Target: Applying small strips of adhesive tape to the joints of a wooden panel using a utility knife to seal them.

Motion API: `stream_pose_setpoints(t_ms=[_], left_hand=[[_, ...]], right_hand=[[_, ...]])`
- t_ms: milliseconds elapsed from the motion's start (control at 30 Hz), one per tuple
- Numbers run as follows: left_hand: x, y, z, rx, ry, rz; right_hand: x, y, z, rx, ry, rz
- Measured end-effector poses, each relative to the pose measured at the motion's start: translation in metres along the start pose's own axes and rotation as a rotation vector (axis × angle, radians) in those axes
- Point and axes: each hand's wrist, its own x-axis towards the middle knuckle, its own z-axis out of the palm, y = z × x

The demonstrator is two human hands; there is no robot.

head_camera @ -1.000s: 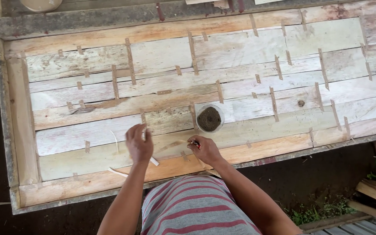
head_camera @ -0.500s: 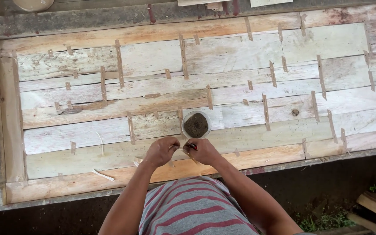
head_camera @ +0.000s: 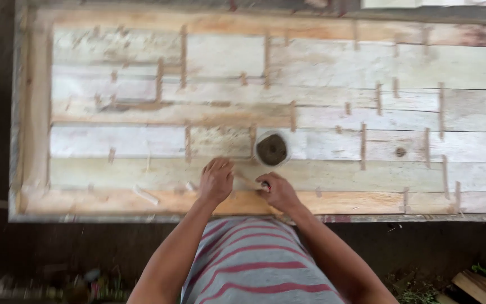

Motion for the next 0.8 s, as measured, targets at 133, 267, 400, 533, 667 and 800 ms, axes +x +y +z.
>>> stream_pose_setpoints(t_ms=[133, 267, 400, 533, 667, 800], left_hand=[[-0.026, -0.024, -0.018, -0.053, 0.232, -0.049], [-0.059, -0.088, -0.025, -0.132, 0.503, -0.420], [-0.102, -0.125, -0.064, -0.224, 0.417, -1.082], [-0.127, -0.161, -0.052, -0.265, 0.323, -1.242], [-0.119, -0.184, -0.032, -0.238, 0.271, -1.245], [-0.115, -0.158, -0.068, -0.346, 0.318, -1.252]], right_hand=[[-0.002, -0.006, 0.037, -0.125, 0.002, -0.074], [0.014, -0.034, 0.069, -0.132, -0.031, -0.189], [0.036, -0.096, 0.101, -0.184, -0.197, -0.311], [0.048, -0.113, 0.146, -0.199, -0.283, -0.332], [0.050, -0.123, 0.150, -0.307, -0.335, -0.276], [0.060, -0.067, 0.165, -0.399, -0.204, -0.085]])
